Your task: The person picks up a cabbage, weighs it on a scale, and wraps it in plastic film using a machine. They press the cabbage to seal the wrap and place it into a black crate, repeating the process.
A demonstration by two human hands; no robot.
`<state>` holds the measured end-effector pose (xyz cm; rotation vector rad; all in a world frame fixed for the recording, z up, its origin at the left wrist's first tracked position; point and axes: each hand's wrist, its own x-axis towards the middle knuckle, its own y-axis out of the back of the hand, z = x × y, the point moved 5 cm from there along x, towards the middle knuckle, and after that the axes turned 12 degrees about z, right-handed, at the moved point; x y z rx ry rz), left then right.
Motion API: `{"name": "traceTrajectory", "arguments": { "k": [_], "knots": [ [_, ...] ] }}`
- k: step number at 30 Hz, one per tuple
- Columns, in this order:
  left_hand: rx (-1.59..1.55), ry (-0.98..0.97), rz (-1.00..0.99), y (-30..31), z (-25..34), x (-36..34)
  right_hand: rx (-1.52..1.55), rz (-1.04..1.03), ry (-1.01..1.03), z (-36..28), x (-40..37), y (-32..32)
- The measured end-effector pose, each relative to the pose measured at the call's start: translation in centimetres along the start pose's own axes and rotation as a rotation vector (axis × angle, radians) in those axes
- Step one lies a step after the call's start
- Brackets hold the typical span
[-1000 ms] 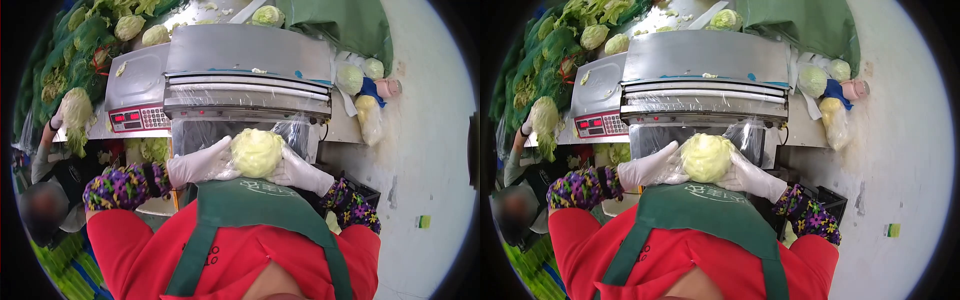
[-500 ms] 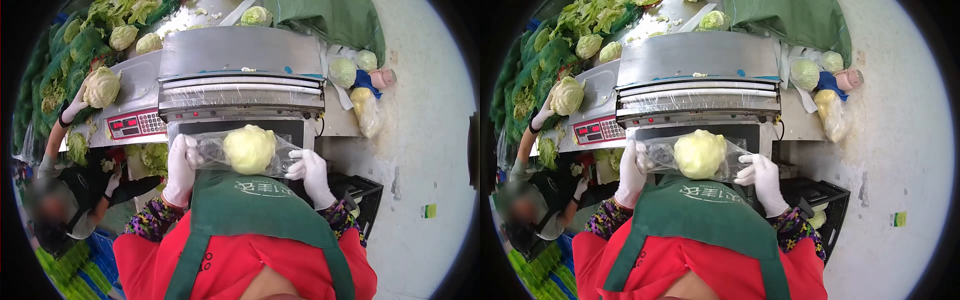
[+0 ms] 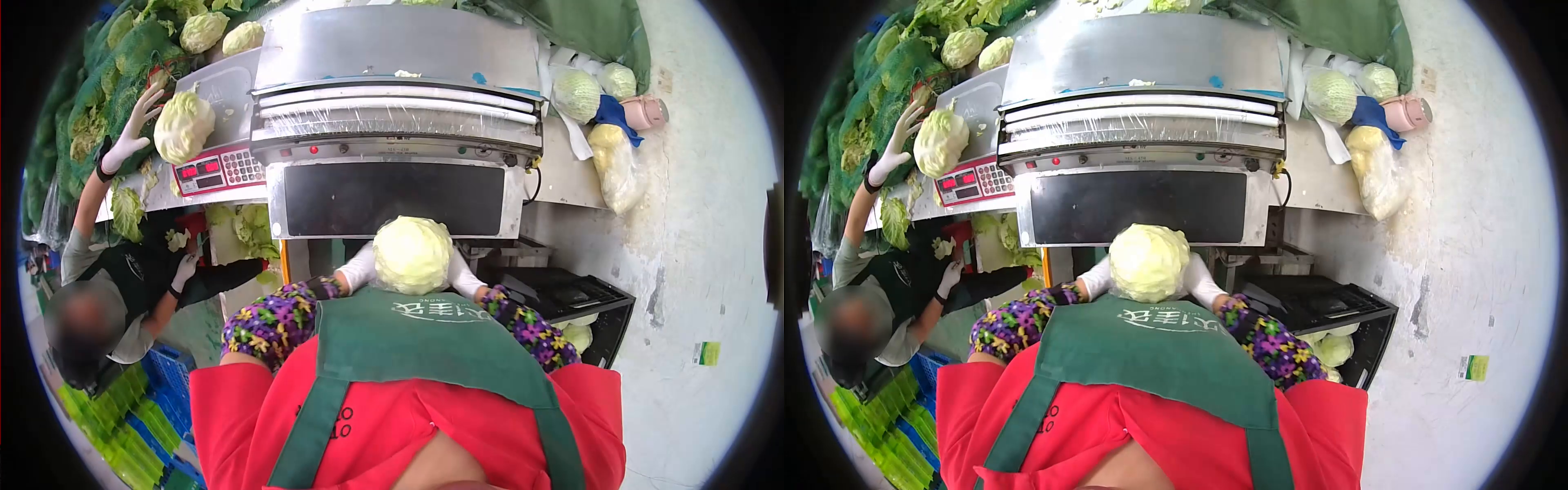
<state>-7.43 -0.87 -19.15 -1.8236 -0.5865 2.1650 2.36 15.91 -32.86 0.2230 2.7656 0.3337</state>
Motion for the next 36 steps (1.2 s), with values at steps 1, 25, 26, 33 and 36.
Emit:
{"name": "traceTrajectory", "arguments": {
  "k": [1, 25, 26, 33, 36],
  "knots": [
    [0.001, -0.009, -0.004, -1.1, 0.0, -1.2, 0.346, -0.010, -0.228, -2.5, 0.2, -0.3],
    [0.456, -1.058, -0.277, 2.3, 11.8, -24.7, 0.226, -0.248, 0.130, -38.9, 1.1, -10.1],
    [0.472, -1.179, -0.282, 2.9, 12.1, -25.7, 0.476, -0.510, -0.007, -39.3, 0.5, -11.8],
    [1.044, -0.934, -0.420, 3.6, 14.6, -25.2, 1.047, -0.488, -0.308, -36.9, -4.5, -15.7],
    [0.714, -0.440, -0.296, 10.1, 11.1, -19.7, 0.643, -0.034, -0.324, -33.0, -4.8, -13.6]
  ]
}}
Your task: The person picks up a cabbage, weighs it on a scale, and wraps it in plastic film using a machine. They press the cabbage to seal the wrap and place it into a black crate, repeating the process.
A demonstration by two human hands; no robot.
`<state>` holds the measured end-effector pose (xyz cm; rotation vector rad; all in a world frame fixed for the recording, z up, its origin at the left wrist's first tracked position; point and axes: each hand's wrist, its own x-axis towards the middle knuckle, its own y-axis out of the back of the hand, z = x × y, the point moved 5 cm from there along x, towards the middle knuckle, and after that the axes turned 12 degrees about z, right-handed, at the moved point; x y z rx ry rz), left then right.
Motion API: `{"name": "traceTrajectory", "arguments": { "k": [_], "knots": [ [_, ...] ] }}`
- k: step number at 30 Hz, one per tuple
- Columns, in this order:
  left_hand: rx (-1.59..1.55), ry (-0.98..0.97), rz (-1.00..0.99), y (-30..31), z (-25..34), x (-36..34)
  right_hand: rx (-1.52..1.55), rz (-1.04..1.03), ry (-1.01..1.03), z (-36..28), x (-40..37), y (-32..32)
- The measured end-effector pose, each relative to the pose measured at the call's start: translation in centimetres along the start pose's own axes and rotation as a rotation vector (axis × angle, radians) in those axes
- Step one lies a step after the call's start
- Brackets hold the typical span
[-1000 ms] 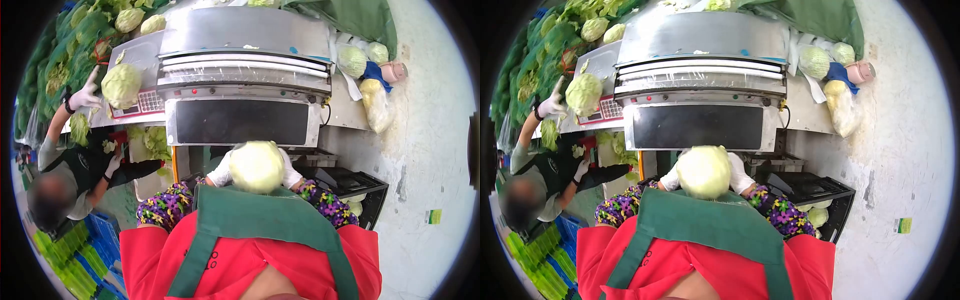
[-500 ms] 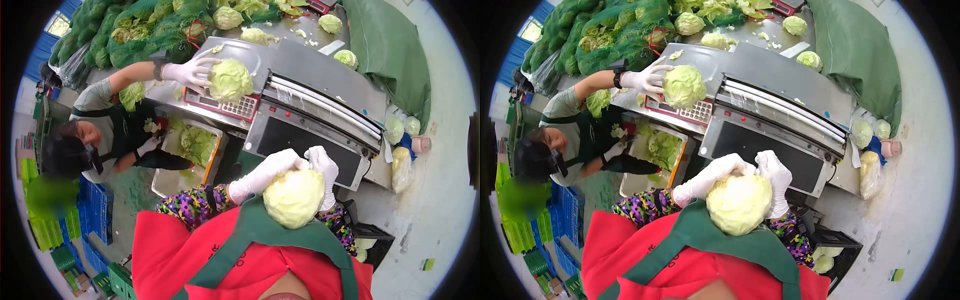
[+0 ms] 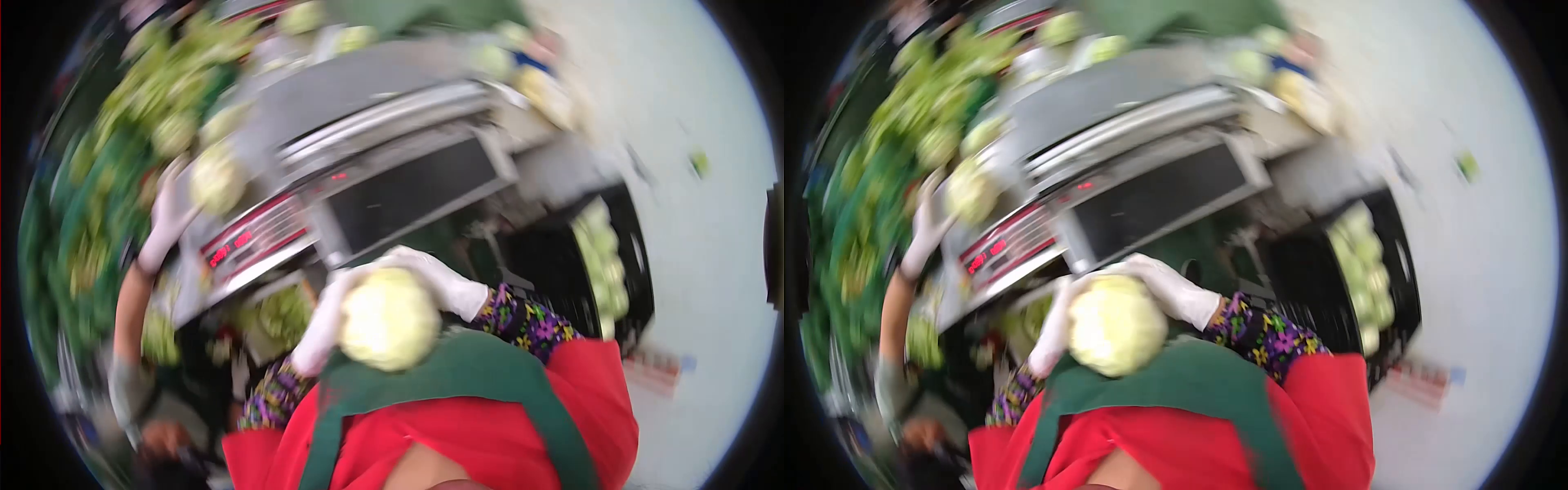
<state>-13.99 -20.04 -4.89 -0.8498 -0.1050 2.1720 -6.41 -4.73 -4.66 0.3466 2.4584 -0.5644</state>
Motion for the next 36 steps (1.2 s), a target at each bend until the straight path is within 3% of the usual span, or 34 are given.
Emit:
{"name": "traceTrajectory", "arguments": {
  "k": [2, 4, 5, 6, 8, 10, 11, 12, 13, 14, 15, 16, 17, 21, 24, 26, 27, 28, 30, 31, 33, 34, 36],
  "knots": [
    [-0.588, 0.340, -0.155, -2.2, 0.2, 0.0, 0.209, 0.260, -0.097, -3.0, -4.5, 1.5],
    [-0.457, 0.351, -0.095, -6.0, 1.2, 0.5, 0.044, 0.163, 0.295, -3.4, -7.2, 2.6],
    [-0.341, 0.295, -0.088, -6.8, 0.3, 1.6, 0.079, 0.238, 0.316, -3.0, -7.9, 4.2],
    [-0.235, 0.216, -0.080, -7.6, -0.2, 2.7, 0.178, 0.163, 0.381, -2.7, -8.5, 5.1],
    [-0.073, 0.077, -0.343, -13.6, 2.1, 2.1, 0.334, 0.097, 0.539, -2.5, -10.2, 9.3],
    [0.103, -0.035, -0.482, -18.0, 3.2, 1.5, 0.604, 0.099, 0.544, -1.2, -12.7, 13.0],
    [0.147, -0.016, -0.555, -19.4, 3.1, 2.0, 0.923, -0.085, 0.514, -0.8, -14.8, 15.2],
    [0.196, -0.037, -0.558, -20.8, 2.9, 2.4, 1.048, 0.052, 0.490, 0.1, -17.5, 18.7],
    [0.223, -0.026, -0.530, -21.8, 2.6, 3.3, 0.722, 0.346, 0.696, 2.5, -19.3, 24.2],
    [0.252, -0.016, -0.498, -22.6, 2.2, 4.1, 0.405, 0.630, 0.735, 1.7, -24.3, 26.8],
    [0.231, -0.006, -0.419, -23.2, 1.7, 4.9, 1.110, 0.399, 0.574, 3.8, -26.5, 29.5],
    [0.238, -0.008, -0.394, -23.0, 1.0, 5.7, 1.082, 0.409, 0.675, 5.4, -28.7, 32.9],
    [0.246, 0.006, -0.349, -23.2, 0.3, 6.4, 1.161, 0.578, 0.596, 6.6, -31.0, 35.1],
    [0.261, 0.049, -0.206, -24.5, -1.6, 7.7, 1.218, 0.670, 0.484, 11.9, -32.4, 42.0],
    [0.229, 0.072, -0.097, -24.5, -2.1, 7.9, 1.147, 0.805, 0.208, 20.1, -28.1, 47.5],
    [0.233, 0.053, -0.006, -24.0, -2.3, 7.9, 1.009, 1.003, 0.036, 20.6, -26.7, 47.0],
    [0.204, 0.059, 0.007, -23.4, -2.4, 7.9, 0.730, 0.936, 0.073, 21.4, -26.7, 47.7],
    [0.204, 0.055, 0.023, -22.8, -2.5, 7.9, 0.727, 0.921, 0.068, 20.8, -26.8, 47.2],
    [0.173, 0.081, 0.103, -21.1, -2.8, 7.8, 0.461, 1.043, -0.018, 18.5, -27.7, 46.1],
    [0.147, 0.067, 0.123, -20.3, -3.0, 7.6, 0.291, 1.163, -0.164, 18.7, -28.3, 46.8],
    [0.143, 0.058, 0.217, -19.4, -2.8, 6.9, -0.344, 1.287, -0.167, 18.7, -28.8, 50.0],
    [0.149, 0.059, 0.302, -18.4, -2.5, 6.2, -0.654, 1.517, -0.017, 17.7, -29.0, 50.3],
    [0.062, 0.007, 0.277, -15.7, -2.8, 5.2, -0.832, 1.562, 0.578, 11.2, -28.5, 48.0]
  ]
}}
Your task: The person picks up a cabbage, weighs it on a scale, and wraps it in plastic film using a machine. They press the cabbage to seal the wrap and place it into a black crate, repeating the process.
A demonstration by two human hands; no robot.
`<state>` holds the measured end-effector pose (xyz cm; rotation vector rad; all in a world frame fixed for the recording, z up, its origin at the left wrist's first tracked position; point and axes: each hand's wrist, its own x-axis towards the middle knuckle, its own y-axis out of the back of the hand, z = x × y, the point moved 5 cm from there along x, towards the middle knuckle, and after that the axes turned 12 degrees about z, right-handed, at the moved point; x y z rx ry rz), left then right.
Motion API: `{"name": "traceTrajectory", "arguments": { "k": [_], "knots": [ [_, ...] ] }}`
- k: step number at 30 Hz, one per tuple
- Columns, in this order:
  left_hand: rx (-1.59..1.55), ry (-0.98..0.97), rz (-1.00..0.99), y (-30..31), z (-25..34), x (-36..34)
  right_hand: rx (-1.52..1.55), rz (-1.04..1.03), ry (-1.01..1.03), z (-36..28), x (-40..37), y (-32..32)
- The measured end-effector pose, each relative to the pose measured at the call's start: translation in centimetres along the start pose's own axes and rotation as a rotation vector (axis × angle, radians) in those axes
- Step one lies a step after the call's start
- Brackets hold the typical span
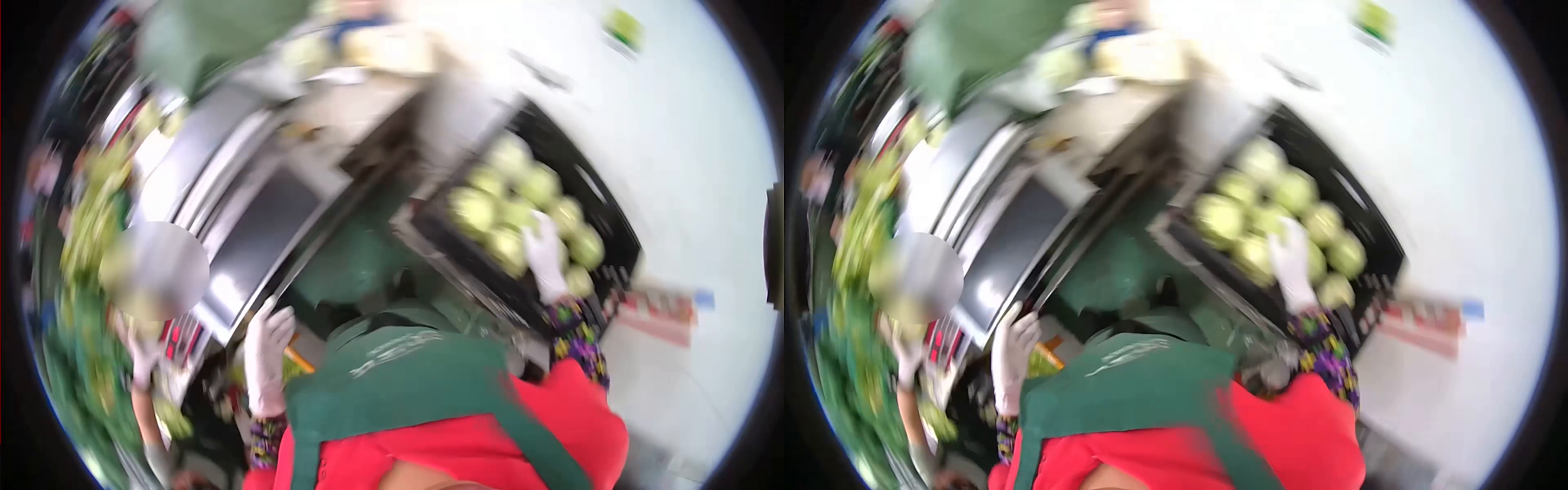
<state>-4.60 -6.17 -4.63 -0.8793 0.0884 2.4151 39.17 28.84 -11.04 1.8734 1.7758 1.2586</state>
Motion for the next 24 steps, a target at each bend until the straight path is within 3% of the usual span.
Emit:
{"name": "traceTrajectory", "arguments": {
  "k": [2, 3, 4, 5, 6, 8, 12, 15, 24],
  "knots": [
    [-0.005, -0.074, 0.138, 2.5, 1.5, -1.6, 0.195, -0.034, -0.049, -9.2, 2.7, -0.3],
    [-0.058, -0.168, 0.108, 3.6, 1.7, -2.4, 0.306, -0.115, -0.065, -12.2, 3.7, -0.7],
    [-0.079, -0.203, 0.123, 5.0, 2.2, -2.9, 0.228, -0.106, -0.046, -16.1, 4.3, -1.2],
    [0.054, -0.349, 0.155, 7.0, 2.3, -3.0, 0.325, -0.123, 0.010, -19.1, 4.5, -2.3],
    [-0.203, -0.289, 0.145, 8.4, 3.2, -3.8, 0.404, -0.126, 0.051, -21.7, 4.7, -3.5],
    [-0.337, -0.329, 0.229, 12.4, 3.5, -3.6, 0.447, -0.158, 0.147, -27.6, 4.7, -5.7],
    [-0.352, -0.489, 0.471, 21.9, 5.5, -4.2, 0.505, -0.279, 0.194, -39.9, 1.8, -9.4],
    [-0.357, -0.488, 0.617, 27.2, 5.2, -3.5, 0.599, -0.375, 0.251, -44.0, 1.5, -13.8],
    [-0.363, -0.335, 0.689, 34.6, 2.8, 0.3, 0.545, -0.549, 0.333, -55.6, -3.3, -17.4]
  ]
}}
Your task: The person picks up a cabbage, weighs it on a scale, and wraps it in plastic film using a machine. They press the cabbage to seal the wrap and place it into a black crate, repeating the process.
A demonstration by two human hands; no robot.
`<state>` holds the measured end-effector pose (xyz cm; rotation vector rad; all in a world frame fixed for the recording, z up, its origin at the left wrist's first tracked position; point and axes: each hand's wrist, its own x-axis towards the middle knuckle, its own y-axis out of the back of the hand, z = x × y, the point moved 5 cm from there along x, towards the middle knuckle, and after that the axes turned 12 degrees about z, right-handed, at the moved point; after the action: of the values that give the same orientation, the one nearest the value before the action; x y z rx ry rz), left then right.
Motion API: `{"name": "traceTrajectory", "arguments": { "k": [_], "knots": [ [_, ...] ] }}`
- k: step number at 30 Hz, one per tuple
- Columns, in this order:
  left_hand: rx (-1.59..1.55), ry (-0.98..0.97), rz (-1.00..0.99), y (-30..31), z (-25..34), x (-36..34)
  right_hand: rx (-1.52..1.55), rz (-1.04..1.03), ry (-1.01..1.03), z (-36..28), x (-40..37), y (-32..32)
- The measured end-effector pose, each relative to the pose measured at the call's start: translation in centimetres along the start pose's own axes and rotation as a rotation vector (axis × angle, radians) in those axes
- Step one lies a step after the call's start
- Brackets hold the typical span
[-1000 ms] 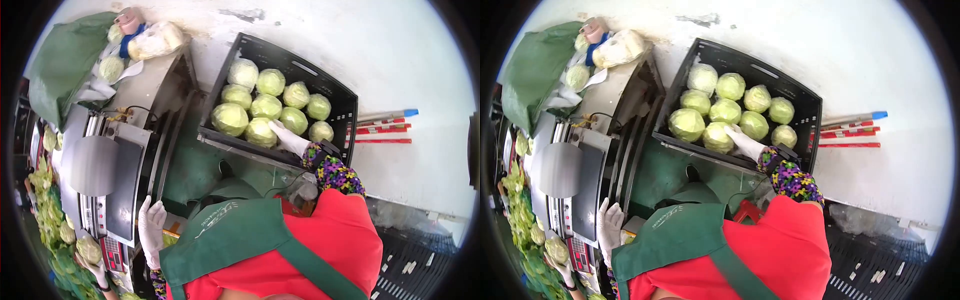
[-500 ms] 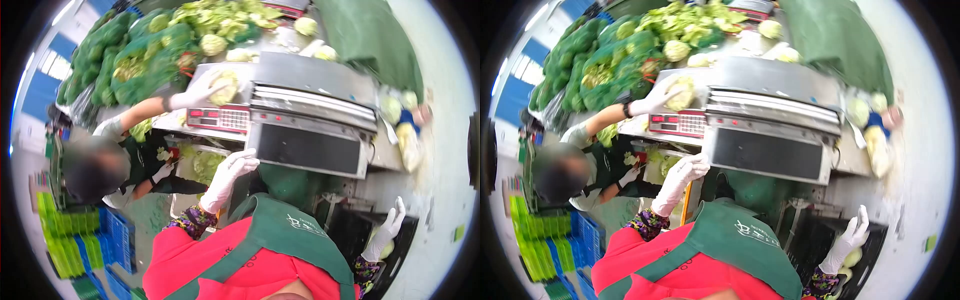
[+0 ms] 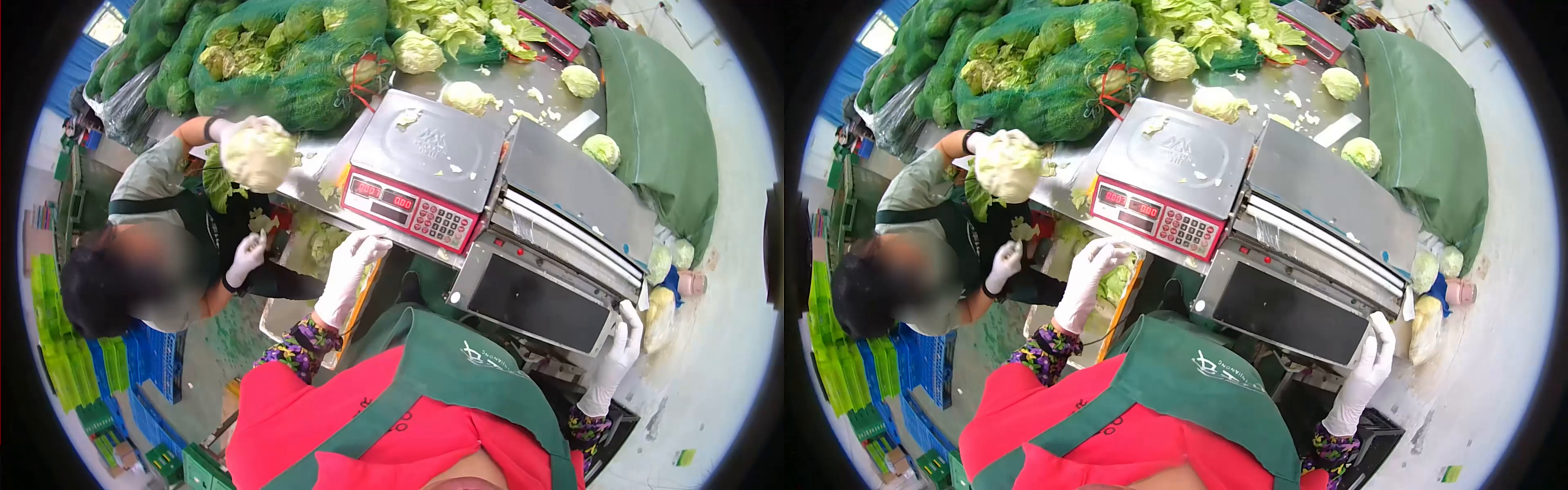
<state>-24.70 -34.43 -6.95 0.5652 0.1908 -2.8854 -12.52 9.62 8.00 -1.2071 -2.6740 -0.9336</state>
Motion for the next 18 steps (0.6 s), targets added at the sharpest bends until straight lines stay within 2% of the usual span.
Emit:
{"name": "traceTrajectory", "arguments": {
  "k": [4, 6, 8, 10, 12, 14, 16, 18],
  "knots": [
    [-0.072, 0.028, 0.004, -1.2, -0.4, 0.7, -0.014, -0.033, 0.031, -0.6, 1.6, -0.5],
    [-0.012, -0.091, 0.016, -2.3, 1.6, 1.7, -0.015, -0.020, 0.040, -0.2, 2.7, -0.3],
    [-0.085, -0.201, -0.051, -3.9, 4.1, 3.9, -0.025, -0.059, 0.052, -0.1, 3.7, -0.3],
    [0.098, -0.280, -0.065, -6.1, 6.8, 6.8, -0.014, -0.026, 0.041, 0.1, 4.4, 0.3],
    [0.212, -0.496, -0.198, -9.5, 8.9, 11.4, -0.015, -0.045, 0.058, 0.4, 5.1, 0.8],
    [0.522, -0.829, -0.183, -13.4, 11.3, 15.7, -0.005, -0.014, 0.063, 1.5, 5.5, 2.0],
    [0.690, -0.962, -0.205, -17.3, 12.1, 20.4, -0.092, 0.019, 0.041, 2.3, 5.6, 3.4],
    [0.992, -0.989, -0.148, -21.0, 10.3, 27.3, -0.122, 0.057, 0.029, 3.6, 5.2, 5.0]
  ]
}}
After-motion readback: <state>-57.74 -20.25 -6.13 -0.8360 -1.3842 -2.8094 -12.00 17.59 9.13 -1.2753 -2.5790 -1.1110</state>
